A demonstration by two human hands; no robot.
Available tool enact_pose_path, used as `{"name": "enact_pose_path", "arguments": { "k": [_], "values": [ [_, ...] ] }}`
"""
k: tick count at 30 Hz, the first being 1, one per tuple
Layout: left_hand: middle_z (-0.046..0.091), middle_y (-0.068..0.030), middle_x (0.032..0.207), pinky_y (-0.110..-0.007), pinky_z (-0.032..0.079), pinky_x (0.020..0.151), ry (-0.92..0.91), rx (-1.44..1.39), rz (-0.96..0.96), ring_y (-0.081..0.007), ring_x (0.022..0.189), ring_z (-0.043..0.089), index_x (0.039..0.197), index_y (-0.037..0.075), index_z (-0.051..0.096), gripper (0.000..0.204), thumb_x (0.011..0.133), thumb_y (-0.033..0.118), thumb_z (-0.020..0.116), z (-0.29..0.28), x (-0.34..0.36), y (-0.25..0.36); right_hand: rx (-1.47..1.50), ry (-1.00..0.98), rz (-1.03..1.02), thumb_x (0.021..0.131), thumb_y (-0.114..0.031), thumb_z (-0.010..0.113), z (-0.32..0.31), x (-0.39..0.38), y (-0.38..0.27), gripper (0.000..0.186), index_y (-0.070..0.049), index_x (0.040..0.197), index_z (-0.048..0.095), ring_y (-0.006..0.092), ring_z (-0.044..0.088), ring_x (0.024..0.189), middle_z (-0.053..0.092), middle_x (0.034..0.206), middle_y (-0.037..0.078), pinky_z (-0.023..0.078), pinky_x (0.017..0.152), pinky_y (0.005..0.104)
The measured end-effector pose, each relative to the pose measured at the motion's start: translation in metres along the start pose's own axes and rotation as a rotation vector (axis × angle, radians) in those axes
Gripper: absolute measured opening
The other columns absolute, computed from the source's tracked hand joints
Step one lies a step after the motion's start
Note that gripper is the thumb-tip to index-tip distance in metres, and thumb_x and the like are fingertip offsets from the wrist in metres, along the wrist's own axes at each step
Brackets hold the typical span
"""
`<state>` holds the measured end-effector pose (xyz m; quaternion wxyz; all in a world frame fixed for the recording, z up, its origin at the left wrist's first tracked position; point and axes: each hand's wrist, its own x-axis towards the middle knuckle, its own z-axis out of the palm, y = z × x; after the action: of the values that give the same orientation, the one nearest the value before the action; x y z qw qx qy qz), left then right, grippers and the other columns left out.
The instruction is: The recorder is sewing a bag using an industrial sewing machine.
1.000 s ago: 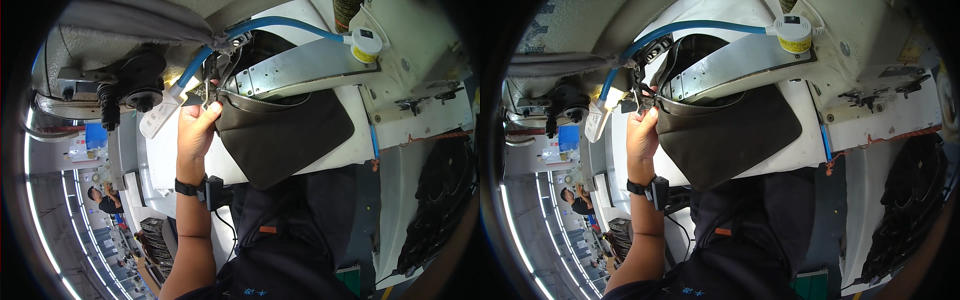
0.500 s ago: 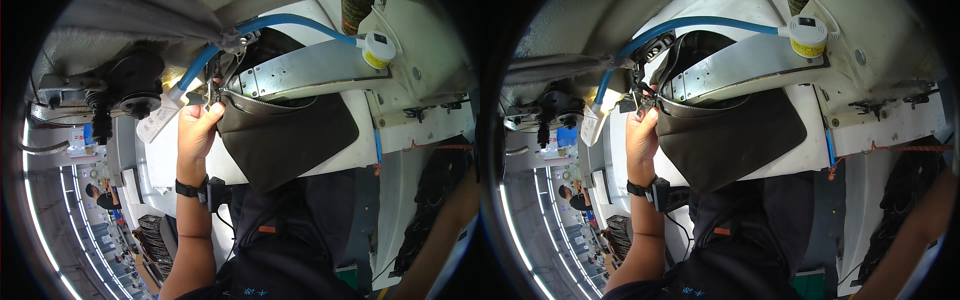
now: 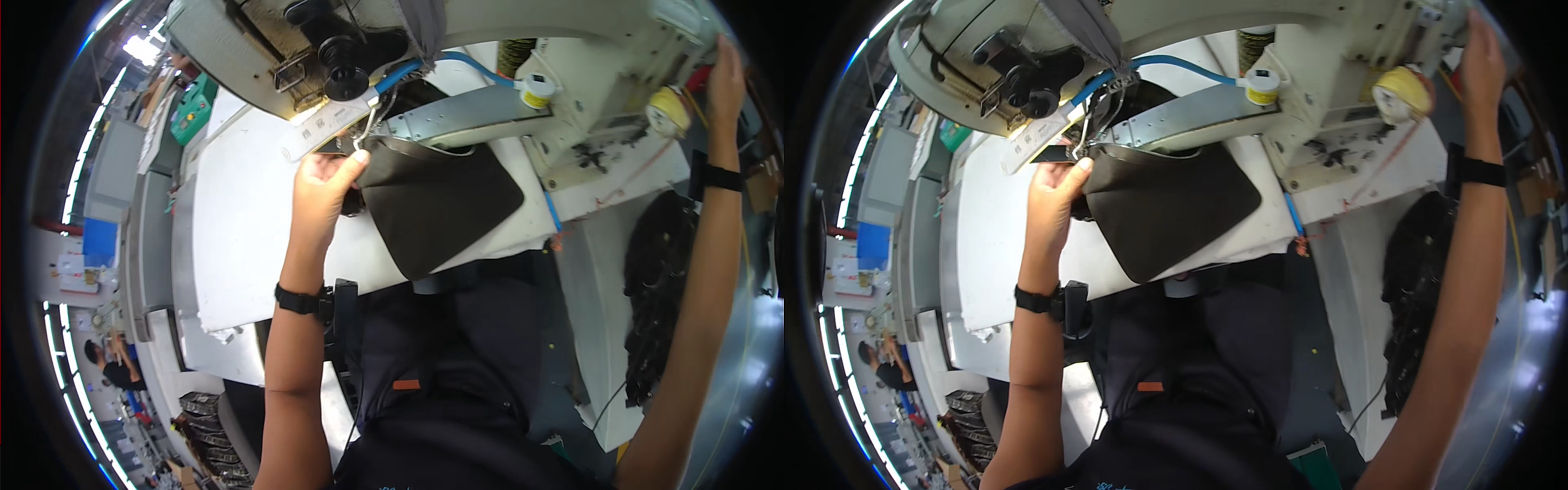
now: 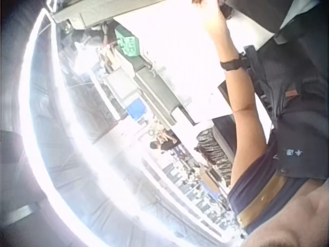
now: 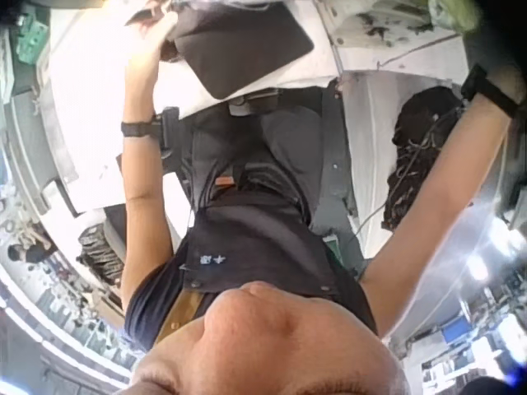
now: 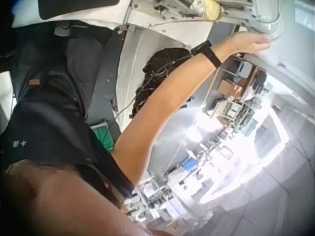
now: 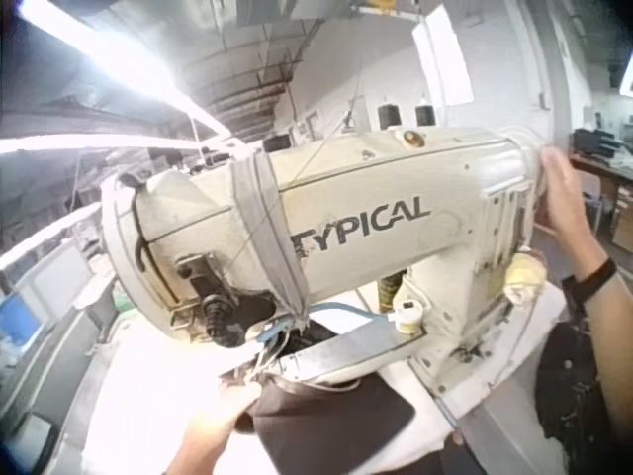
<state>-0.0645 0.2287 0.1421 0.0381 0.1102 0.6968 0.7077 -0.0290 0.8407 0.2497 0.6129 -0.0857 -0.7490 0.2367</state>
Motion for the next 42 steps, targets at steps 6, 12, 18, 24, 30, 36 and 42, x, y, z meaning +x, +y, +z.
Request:
{"name": "enact_pose_path", "arguments": {
  "k": [6, 12, 18, 24, 30, 36, 42],
  "values": [
    [0.061, -0.0101, 0.139, -0.033, 0.054, 0.095, 0.204, 0.301, 0.257, -0.0178, 0.119, 0.058, 0.146, 0.002, 0.056, 0.051, 0.1, 0.013, 0.075, 0.015, -0.084, 0.005, 0.33, 0.166, 0.133, 0.111, -0.014, 0.055, -0.074, -0.086, -0.154, 0.03, 0.006, 0.129, 0.068, 0.0213, 0.071, 0.111, 0.075, 0.117, 0.014, 0.055, 0.101, 0.0347],
    [0.039, -0.0246, 0.162, -0.041, 0.047, 0.113, -0.04, 0.134, 0.018, -0.0318, 0.145, 0.05, 0.166, 0.001, 0.025, 0.07, 0.112, 0.029, 0.059, 0.037, -0.116, -0.015, 0.295, -0.785, 0.066, 0.103, -0.01, 0.065, -0.031, -0.242, -0.244, 0.023, -0.002, 0.124, 0.069, 0.0241, 0.07, 0.108, 0.074, 0.117, 0.014, 0.054, 0.098, 0.036],
    [0.045, -0.0219, 0.154, -0.036, 0.041, 0.117, 0.113, -0.219, 0.046, -0.0257, 0.141, 0.05, 0.16, -0.002, 0.028, 0.063, 0.112, 0.023, 0.059, 0.056, -0.084, -0.028, 0.514, -0.714, 0.263, 0.1, -0.013, 0.069, 0.055, -0.304, -0.267, 0.032, -0.004, 0.131, 0.068, 0.0308, 0.068, 0.113, 0.069, 0.13, 0.013, 0.053, 0.1, 0.0404],
    [0.059, -0.015, 0.127, -0.03, 0.045, 0.107, 0.23, -0.25, 0.136, -0.0177, 0.121, 0.057, 0.147, 0.0, 0.04, 0.049, 0.109, 0.019, 0.064, 0.044, -0.045, -0.032, 0.21, -0.631, -0.128, 0.092, -0.019, 0.079, 0.076, -0.31, -0.283, 0.03, -0.006, 0.119, 0.074, 0.029, 0.065, 0.11, 0.071, 0.118, 0.008, 0.047, 0.1, 0.0415],
    [0.065, -0.014, 0.133, -0.031, 0.045, 0.109, 0.173, -0.188, 0.046, -0.0166, 0.124, 0.06, 0.153, -0.004, 0.047, 0.052, 0.11, 0.019, 0.064, 0.008, -0.007, -0.029, 0.169, -0.693, -0.249, 0.089, -0.019, 0.081, 0.085, -0.307, -0.288, 0.015, -0.008, 0.093, 0.072, 0.0242, 0.066, 0.1, 0.072, 0.096, 0.003, 0.044, 0.098, 0.0417],
    [0.067, -0.0093, 0.14, -0.033, 0.041, 0.115, 0.019, -0.2, -0.065, -0.0163, 0.132, 0.059, 0.144, -0.003, 0.061, 0.041, 0.11, 0.02, 0.064, -0.013, 0.021, -0.031, 0.296, -0.611, -0.356, 0.091, -0.015, 0.077, 0.082, -0.288, -0.297, 0.017, -0.008, 0.105, 0.072, 0.0252, 0.066, 0.106, 0.07, 0.107, 0.005, 0.047, 0.099, 0.0431],
    [0.065, -0.009, 0.144, -0.031, 0.043, 0.114, -0.017, -0.197, -0.053, -0.0155, 0.132, 0.059, 0.149, -0.003, 0.057, 0.047, 0.111, 0.023, 0.063, -0.014, 0.028, -0.035, 0.105, -0.614, -0.317, 0.091, -0.017, 0.072, 0.103, -0.254, -0.277, 0.045, -0.001, 0.133, 0.066, 0.0356, 0.065, 0.118, 0.07, 0.126, 0.015, 0.048, 0.105, 0.0488]
  ]
}}
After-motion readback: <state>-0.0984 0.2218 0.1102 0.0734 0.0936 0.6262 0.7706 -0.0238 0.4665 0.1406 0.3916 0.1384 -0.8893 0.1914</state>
